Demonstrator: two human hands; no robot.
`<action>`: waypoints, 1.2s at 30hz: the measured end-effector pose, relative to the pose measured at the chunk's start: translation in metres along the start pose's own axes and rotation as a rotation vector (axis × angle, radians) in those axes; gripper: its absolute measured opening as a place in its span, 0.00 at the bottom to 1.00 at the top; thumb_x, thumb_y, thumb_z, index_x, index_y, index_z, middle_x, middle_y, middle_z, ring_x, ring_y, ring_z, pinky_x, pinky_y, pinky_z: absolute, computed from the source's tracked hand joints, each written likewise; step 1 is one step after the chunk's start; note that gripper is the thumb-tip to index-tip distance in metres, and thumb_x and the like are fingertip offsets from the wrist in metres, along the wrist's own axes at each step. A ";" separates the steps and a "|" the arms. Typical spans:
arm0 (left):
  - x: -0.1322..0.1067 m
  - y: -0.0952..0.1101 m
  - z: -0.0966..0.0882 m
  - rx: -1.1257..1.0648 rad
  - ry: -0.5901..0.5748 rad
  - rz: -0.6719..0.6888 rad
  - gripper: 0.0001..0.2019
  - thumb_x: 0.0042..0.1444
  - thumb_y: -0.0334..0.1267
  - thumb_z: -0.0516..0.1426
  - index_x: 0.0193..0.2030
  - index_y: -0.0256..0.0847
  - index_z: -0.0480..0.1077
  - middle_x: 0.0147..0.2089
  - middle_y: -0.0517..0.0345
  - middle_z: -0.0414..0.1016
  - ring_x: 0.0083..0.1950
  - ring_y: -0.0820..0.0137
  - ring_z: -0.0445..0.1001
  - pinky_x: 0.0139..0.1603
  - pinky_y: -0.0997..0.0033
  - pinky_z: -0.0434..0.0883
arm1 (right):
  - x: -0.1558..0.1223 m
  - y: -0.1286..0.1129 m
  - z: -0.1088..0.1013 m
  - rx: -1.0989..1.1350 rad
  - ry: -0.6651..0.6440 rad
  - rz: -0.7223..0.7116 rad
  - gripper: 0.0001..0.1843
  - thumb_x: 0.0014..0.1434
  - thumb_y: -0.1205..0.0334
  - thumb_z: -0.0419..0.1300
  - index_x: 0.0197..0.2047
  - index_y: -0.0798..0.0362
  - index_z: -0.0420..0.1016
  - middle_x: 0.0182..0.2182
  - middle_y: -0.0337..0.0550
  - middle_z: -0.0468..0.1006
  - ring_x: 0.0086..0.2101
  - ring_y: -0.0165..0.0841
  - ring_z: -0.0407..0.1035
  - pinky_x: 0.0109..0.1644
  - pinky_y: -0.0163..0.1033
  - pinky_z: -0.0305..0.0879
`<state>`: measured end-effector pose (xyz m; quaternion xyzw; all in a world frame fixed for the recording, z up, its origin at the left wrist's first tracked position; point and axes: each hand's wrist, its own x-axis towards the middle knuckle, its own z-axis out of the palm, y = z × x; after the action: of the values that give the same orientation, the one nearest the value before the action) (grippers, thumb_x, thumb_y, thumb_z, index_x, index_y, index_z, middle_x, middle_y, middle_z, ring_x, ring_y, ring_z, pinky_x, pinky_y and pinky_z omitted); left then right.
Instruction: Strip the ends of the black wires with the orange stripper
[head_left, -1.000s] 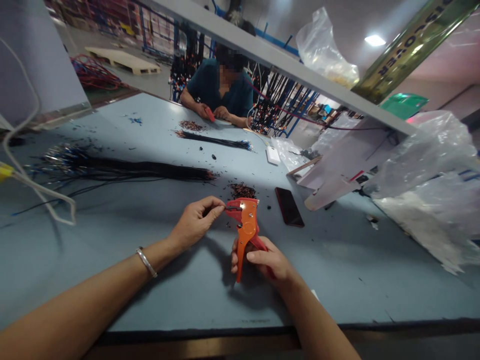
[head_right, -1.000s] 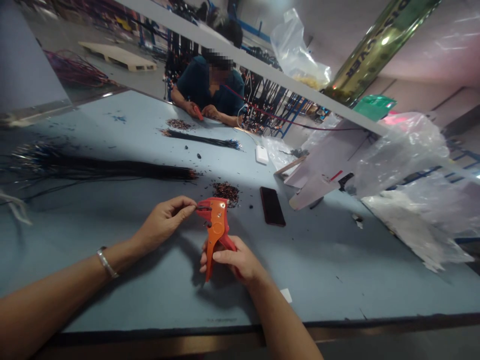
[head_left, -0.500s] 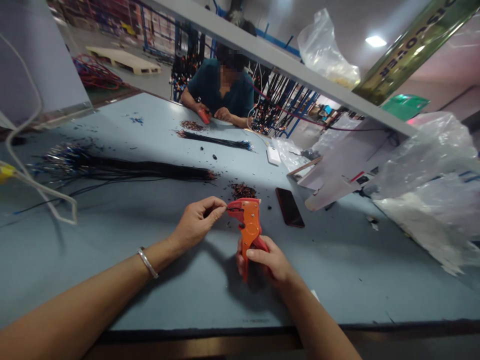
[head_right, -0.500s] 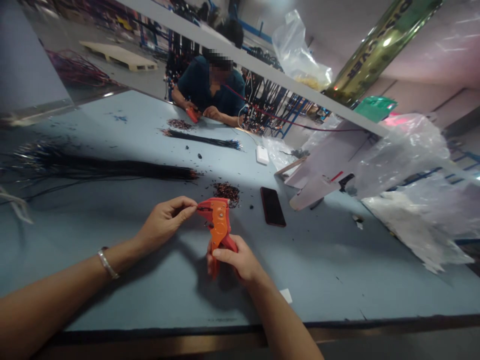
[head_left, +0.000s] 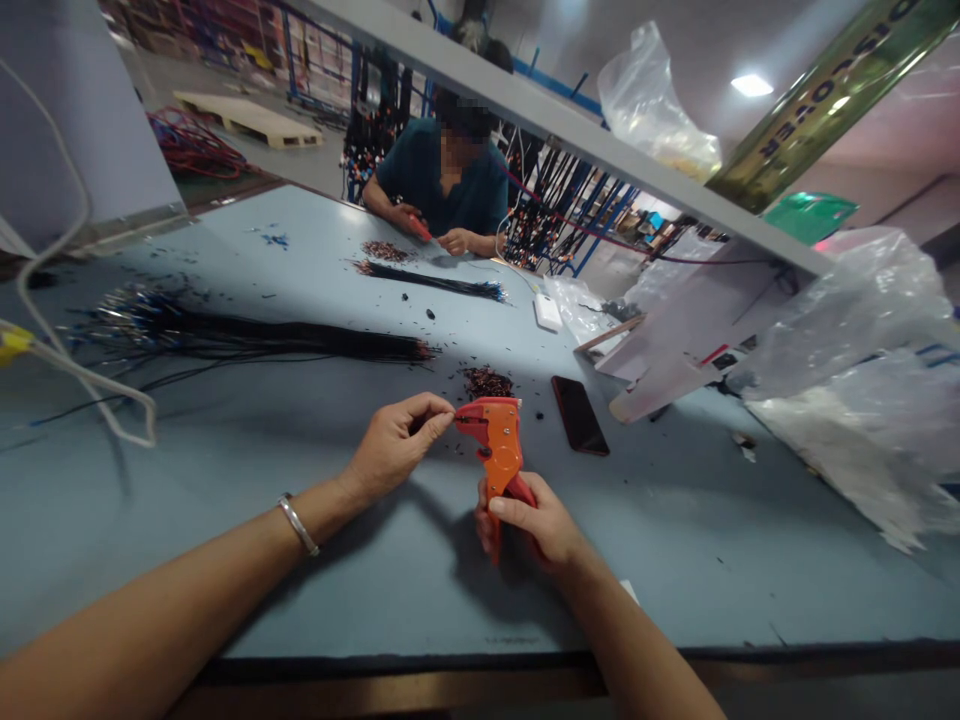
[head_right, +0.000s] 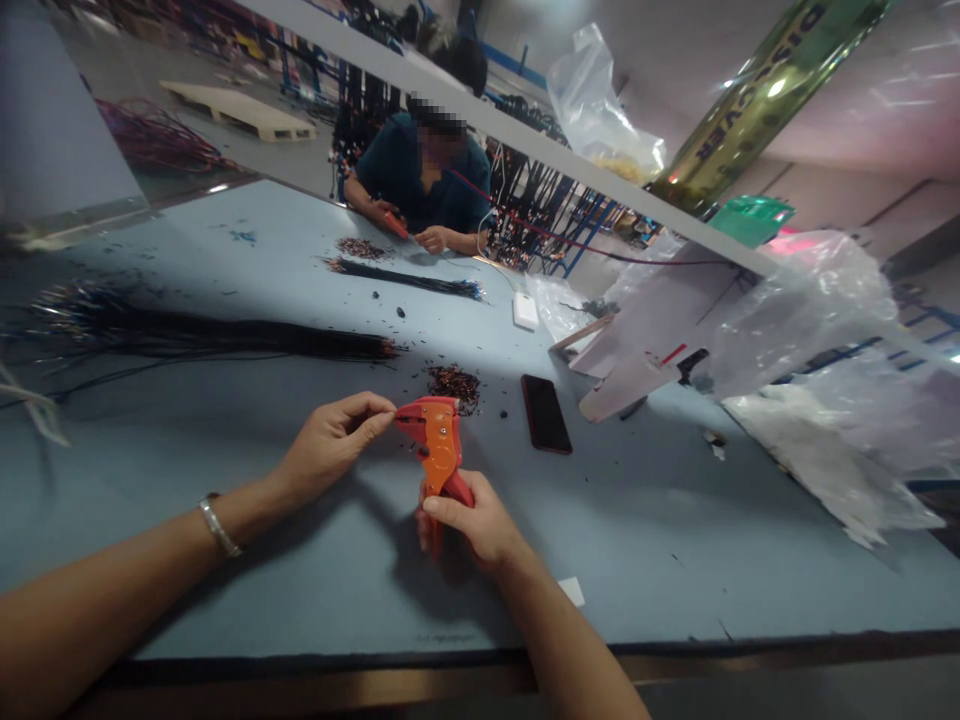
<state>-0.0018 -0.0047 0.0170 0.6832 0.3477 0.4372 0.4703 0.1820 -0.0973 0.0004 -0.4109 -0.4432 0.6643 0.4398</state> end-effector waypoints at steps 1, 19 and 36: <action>0.000 -0.001 0.000 -0.004 0.002 0.000 0.10 0.57 0.42 0.54 0.33 0.37 0.71 0.29 0.61 0.69 0.32 0.73 0.64 0.34 0.75 0.62 | 0.000 0.000 0.000 0.002 0.005 0.001 0.16 0.51 0.53 0.67 0.30 0.57 0.69 0.20 0.38 0.71 0.18 0.29 0.67 0.18 0.32 0.65; 0.001 -0.003 0.004 -0.031 0.065 -0.011 0.10 0.55 0.41 0.56 0.31 0.36 0.73 0.27 0.60 0.72 0.30 0.73 0.66 0.32 0.76 0.64 | 0.001 0.011 0.005 -0.051 0.093 -0.030 0.19 0.53 0.50 0.65 0.26 0.56 0.66 0.15 0.35 0.69 0.14 0.26 0.63 0.14 0.28 0.58; 0.000 -0.005 0.003 -0.029 0.054 -0.041 0.10 0.55 0.42 0.56 0.31 0.36 0.73 0.28 0.60 0.71 0.31 0.73 0.67 0.33 0.76 0.64 | 0.005 0.015 0.006 -0.055 0.171 -0.008 0.22 0.50 0.47 0.65 0.22 0.54 0.62 0.12 0.30 0.63 0.10 0.22 0.56 0.10 0.27 0.51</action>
<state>0.0005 -0.0038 0.0115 0.6571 0.3678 0.4506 0.4794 0.1715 -0.0973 -0.0128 -0.4762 -0.4238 0.6128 0.4670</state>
